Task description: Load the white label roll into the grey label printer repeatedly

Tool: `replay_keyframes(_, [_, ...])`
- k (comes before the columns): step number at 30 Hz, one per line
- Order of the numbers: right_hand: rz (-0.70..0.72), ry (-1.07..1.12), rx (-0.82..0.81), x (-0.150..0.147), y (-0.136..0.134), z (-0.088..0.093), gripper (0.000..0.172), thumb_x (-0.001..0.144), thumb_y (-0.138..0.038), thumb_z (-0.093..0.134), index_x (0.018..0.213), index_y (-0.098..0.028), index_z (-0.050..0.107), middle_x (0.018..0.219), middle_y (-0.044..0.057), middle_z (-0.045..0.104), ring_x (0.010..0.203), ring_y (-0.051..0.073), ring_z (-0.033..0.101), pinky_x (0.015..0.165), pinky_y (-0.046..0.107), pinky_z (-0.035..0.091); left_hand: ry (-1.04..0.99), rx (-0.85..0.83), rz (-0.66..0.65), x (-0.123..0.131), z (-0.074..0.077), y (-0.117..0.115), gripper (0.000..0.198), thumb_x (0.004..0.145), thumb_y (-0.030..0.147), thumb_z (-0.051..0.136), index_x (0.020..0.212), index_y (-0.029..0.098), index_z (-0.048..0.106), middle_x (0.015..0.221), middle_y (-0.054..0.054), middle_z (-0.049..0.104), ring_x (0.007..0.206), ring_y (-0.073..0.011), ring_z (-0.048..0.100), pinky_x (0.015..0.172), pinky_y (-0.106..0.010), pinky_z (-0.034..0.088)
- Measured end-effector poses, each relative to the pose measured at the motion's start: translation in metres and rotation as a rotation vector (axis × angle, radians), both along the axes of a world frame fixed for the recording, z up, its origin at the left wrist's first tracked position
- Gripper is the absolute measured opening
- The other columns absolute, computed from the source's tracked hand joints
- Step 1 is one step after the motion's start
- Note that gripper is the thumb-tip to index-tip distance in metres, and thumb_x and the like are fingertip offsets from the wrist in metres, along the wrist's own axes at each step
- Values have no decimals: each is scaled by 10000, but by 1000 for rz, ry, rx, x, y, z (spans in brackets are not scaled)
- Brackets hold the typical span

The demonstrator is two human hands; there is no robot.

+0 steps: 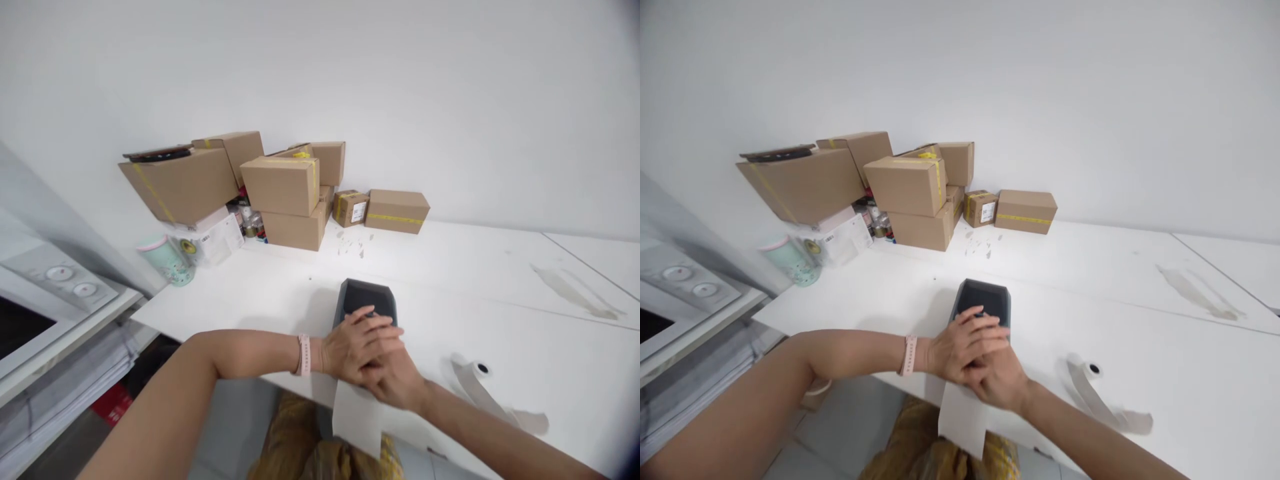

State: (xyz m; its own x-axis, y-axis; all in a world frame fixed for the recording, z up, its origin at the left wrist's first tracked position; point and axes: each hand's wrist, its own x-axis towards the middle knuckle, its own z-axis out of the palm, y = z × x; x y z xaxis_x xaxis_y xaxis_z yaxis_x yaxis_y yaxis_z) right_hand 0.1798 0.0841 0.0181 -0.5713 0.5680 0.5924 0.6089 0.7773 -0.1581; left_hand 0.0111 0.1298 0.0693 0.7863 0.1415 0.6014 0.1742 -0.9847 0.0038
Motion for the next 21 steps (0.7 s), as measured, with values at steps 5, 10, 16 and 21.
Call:
replay_keyframes(5, [-273, 429, -58, -11, -28, 0, 445, 961, -265, 439, 1400, -210, 488, 1291, 136, 624, 1227, 287, 569, 1015, 555, 484, -343, -282, 310, -10, -13, -36, 502, 954, 429, 451, 1399, 198, 461, 1426, -134, 541, 1376, -276, 432, 1202, -509, 258])
replay_keyframes(10, [-382, 682, -122, -26, -55, -13, 510, 1001, -309, 370, 1504, -231, 338, 1464, 149, 493, 1287, 270, 544, 1063, 553, 440, -1029, -922, 848, -27, -65, -108, 296, 971, 444, 447, 1100, 209, 572, 1082, -91, 617, 1042, -218, 585, 950, -381, 468])
replay_keyframes(16, [-361, 461, -45, -20, -53, -10, 348, 999, -343, 363, 1198, -233, 626, 1427, 123, 544, 1271, 288, 542, 1070, 528, 385, -805, -1532, 580, -38, -70, -135, 478, 835, 586, 599, 619, 163, 552, 629, 10, 519, 658, -131, 489, 646, -264, 393])
replay_keyframes(21, [-383, 439, -70, -19, -53, -7, 386, 1003, -372, 330, 1220, -230, 615, 1433, 118, 550, 1281, 282, 534, 1059, 497, 369, -714, -1838, 429, -26, -61, -134, 514, 636, 600, 793, 696, 107, 662, 619, -6, 568, 588, -118, 495, 583, -262, 355])
